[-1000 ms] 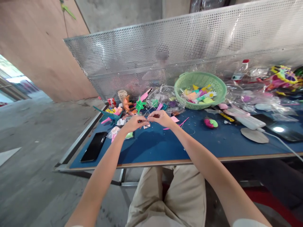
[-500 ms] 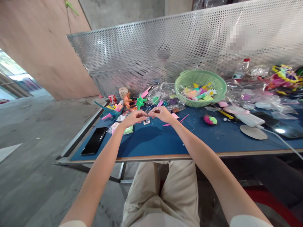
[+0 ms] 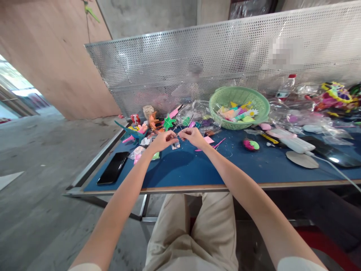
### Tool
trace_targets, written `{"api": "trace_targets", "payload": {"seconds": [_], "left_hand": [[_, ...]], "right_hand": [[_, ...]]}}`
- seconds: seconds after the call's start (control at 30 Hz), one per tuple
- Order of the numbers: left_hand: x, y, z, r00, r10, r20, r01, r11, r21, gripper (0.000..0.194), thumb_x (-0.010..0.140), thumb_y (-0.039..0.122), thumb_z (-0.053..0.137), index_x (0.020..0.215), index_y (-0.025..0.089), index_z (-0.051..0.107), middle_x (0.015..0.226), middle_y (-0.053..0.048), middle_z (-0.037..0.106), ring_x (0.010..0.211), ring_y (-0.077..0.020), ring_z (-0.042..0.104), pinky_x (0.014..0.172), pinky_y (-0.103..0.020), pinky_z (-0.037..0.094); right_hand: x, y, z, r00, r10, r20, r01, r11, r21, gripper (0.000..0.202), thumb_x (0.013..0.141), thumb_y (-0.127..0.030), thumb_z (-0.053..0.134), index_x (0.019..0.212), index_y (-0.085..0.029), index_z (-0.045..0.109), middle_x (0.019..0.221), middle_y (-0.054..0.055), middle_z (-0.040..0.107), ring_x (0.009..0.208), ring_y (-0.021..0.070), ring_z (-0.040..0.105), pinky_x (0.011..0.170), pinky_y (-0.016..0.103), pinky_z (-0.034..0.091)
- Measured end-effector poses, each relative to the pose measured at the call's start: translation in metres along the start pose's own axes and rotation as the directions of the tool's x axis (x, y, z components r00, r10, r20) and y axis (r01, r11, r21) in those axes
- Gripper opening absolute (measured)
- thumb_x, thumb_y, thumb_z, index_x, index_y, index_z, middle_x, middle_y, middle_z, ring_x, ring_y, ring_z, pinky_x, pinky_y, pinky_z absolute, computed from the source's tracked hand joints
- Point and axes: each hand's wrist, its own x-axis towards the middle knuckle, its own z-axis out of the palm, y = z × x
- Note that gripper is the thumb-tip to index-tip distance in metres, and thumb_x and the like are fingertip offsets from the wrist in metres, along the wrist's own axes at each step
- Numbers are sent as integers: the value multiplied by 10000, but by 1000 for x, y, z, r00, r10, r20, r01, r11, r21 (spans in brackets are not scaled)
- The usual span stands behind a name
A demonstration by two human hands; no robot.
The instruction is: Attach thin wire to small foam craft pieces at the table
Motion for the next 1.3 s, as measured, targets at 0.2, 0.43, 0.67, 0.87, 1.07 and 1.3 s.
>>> {"api": "trace_targets", "payload": {"seconds": [0.2, 0.43, 0.67, 0.87, 1.07, 1.3], "left_hand": [[0, 5, 3, 998, -4, 69, 4, 1000, 3, 240, 961, 429, 540, 916, 193, 550, 735, 15, 530, 630, -130, 451, 602, -262, 347], [0, 1, 4, 999, -32, 43, 26, 991, 129, 205, 905, 394, 628, 899, 191, 601, 712, -3, 627, 605, -143, 539, 603, -263, 386], [-2, 3, -2, 993, -21, -116, 57, 945, 322, 309, 889, 505, 667, 1010, 242, 775, 888, -36, 785, 753, -202, 698, 688, -281, 433], [1, 5, 1, 988, 18, -152, 45, 914, 404, 270, 904, 454, 678, 1048, 250, 778, 985, -39, 793, 872, -215, 717, 741, -276, 451], [3, 7, 4, 990, 59, -132, 26, 827, 561, 229, 938, 405, 650, 1053, 229, 739, 1020, -57, 780, 913, -230, 718, 724, -284, 438], [3, 10, 7, 985, 109, -130, 13, 716, 698, 171, 957, 341, 615, 951, 213, 728, 873, -59, 771, 798, -219, 717, 623, -287, 390]], "right_hand": [[0, 2, 0, 1000, -16, -12, 15, 996, -86, 331, 796, -527, 737, 853, -202, 768, 724, 22, 691, 673, 157, 613, 669, 306, 500], [0, -7, 7, 997, -19, 74, 30, 987, -160, 361, 836, -537, 660, 795, -180, 696, 712, 21, 656, 637, 143, 569, 615, 286, 456], [2, -4, 14, 999, -7, -42, 2, 994, -108, 405, 820, -585, 655, 786, -181, 656, 686, 22, 643, 629, 150, 586, 637, 304, 482], [1, -1, 21, 985, 46, -165, -62, 994, -90, 441, 775, -629, 698, 745, -194, 634, 662, 46, 661, 613, 182, 623, 632, 344, 528], [1, -3, 23, 977, 68, -203, -90, 991, -98, 474, 750, -664, 701, 725, -195, 643, 662, 60, 681, 588, 177, 617, 616, 339, 532], [0, -9, 23, 982, 64, -178, -77, 995, -65, 464, 729, -648, 734, 712, -188, 675, 661, 51, 684, 582, 164, 602, 593, 319, 512]]}}
